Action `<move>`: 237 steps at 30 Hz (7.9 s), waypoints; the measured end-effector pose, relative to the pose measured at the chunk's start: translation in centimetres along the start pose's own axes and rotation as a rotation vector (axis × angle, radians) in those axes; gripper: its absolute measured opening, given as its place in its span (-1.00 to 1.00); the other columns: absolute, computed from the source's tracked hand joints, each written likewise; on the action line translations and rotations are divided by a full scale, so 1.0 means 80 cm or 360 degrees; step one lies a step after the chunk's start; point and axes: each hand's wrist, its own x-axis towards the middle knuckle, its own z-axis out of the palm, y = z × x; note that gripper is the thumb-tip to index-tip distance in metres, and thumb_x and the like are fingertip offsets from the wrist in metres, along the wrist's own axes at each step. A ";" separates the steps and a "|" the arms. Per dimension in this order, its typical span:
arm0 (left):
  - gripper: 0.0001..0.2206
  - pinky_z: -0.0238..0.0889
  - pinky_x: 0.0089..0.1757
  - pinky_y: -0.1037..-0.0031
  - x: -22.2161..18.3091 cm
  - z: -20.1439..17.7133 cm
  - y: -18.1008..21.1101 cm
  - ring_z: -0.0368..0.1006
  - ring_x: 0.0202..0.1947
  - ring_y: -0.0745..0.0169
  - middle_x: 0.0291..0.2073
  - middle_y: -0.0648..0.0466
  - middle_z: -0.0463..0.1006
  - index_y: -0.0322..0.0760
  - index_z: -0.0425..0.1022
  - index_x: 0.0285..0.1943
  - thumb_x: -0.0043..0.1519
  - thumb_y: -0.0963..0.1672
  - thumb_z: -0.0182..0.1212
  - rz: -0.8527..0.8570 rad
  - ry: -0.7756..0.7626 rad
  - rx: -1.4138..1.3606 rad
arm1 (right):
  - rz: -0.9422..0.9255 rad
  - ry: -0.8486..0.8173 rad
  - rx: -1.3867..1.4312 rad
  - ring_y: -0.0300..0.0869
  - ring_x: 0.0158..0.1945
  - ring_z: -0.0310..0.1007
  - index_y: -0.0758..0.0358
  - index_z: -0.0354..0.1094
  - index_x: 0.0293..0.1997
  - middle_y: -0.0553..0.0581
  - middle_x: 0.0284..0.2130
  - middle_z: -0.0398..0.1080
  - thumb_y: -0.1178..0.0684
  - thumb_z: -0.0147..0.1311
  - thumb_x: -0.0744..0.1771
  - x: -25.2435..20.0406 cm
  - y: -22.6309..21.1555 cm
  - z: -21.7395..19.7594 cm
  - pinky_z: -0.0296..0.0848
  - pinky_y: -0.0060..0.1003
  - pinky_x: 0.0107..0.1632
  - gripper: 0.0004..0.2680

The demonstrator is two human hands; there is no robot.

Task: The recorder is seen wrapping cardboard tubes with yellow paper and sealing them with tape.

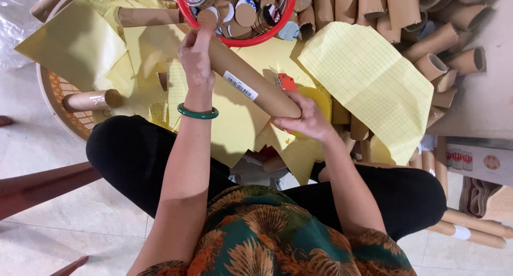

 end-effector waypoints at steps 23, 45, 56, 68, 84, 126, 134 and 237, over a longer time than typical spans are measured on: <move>-0.84 0.45 -0.20 0.38 -0.009 -0.026 -0.035 0.56 -0.29 0.16 -0.21 0.02 0.62 -0.30 0.59 -0.05 0.33 -0.21 0.07 0.0345 -0.0169 0.1401 | -0.0415 0.0620 -0.0778 -0.07 -0.34 0.58 0.22 0.27 0.15 0.20 -0.30 0.49 -0.22 0.17 0.35 0.071 -0.086 -0.003 0.55 -0.22 -0.36 -0.62; -0.67 0.33 0.07 0.20 -0.037 0.044 -0.065 0.38 0.13 -0.09 0.21 -0.21 0.44 -0.42 0.48 0.09 0.43 -0.07 -0.13 -0.0107 -0.1159 0.2733 | -0.0592 0.0855 -0.0797 0.09 0.01 0.59 0.29 0.32 0.23 0.32 0.00 0.51 -0.05 0.41 0.27 0.038 -0.079 -0.065 0.61 -0.14 0.07 -0.55; -0.13 -0.45 0.37 0.11 0.003 0.016 -0.107 -0.18 0.49 -0.13 0.37 -0.14 0.17 -0.42 0.04 0.47 0.14 0.18 0.23 0.0022 -0.0746 0.3029 | -0.0682 0.0951 -0.0873 0.11 -0.04 0.55 0.31 0.33 0.20 0.30 -0.11 0.50 0.03 0.44 0.22 0.030 -0.097 -0.054 0.54 -0.08 0.04 -0.53; -0.57 0.09 0.20 0.13 -0.044 -0.053 -0.220 0.40 0.02 0.09 -0.03 -0.02 0.49 -0.27 0.41 0.31 0.25 -0.32 -0.07 0.0518 -0.0594 0.2651 | -0.0822 0.1064 -0.0812 0.02 -0.08 0.52 0.32 0.29 0.25 0.25 -0.12 0.47 0.03 0.42 0.28 0.040 -0.112 -0.049 0.54 -0.12 0.00 -0.55; -0.49 0.12 0.21 0.16 -0.112 -0.049 -0.194 0.26 0.16 -0.02 0.14 -0.10 0.37 -0.37 0.22 0.45 0.26 -0.22 0.03 0.0503 -0.0893 0.2594 | -0.0858 0.0733 -0.0912 0.08 -0.11 0.51 0.27 0.30 0.25 0.27 -0.17 0.48 -0.02 0.50 0.17 0.120 -0.100 0.005 0.55 -0.05 -0.01 -0.44; -0.76 0.20 0.09 0.08 0.229 -0.027 -0.126 0.36 0.12 -0.05 -0.04 -0.04 0.56 -0.16 0.59 -0.05 0.15 -0.07 0.32 0.0768 -0.0397 0.2983 | -0.0721 0.0512 -0.0372 0.17 0.30 0.37 0.13 -0.03 0.49 0.34 0.26 0.31 0.09 0.49 0.21 0.144 -0.094 0.020 0.37 -0.05 0.37 -0.27; -0.56 0.21 0.02 0.03 0.256 -0.024 -0.133 0.38 0.02 -0.09 0.15 -0.13 0.36 -0.20 0.48 0.14 0.05 -0.09 0.32 0.0608 -0.0749 0.3336 | -0.0778 0.0466 -0.0350 0.19 0.32 0.33 0.16 -0.02 0.48 0.34 0.34 0.23 0.10 0.49 0.19 0.150 -0.085 0.021 0.33 -0.05 0.38 -0.26; -0.75 0.58 -0.12 0.45 -0.024 0.075 -0.003 0.51 -0.19 0.31 -0.14 0.01 0.52 -0.52 0.64 -0.29 0.35 -0.16 0.19 0.0559 -0.0026 0.0373 | 0.0253 0.0163 -0.0131 0.01 0.15 0.50 0.15 0.25 0.38 0.21 0.08 0.51 -0.34 0.11 0.20 -0.002 -0.120 -0.094 0.39 -0.11 0.22 -0.37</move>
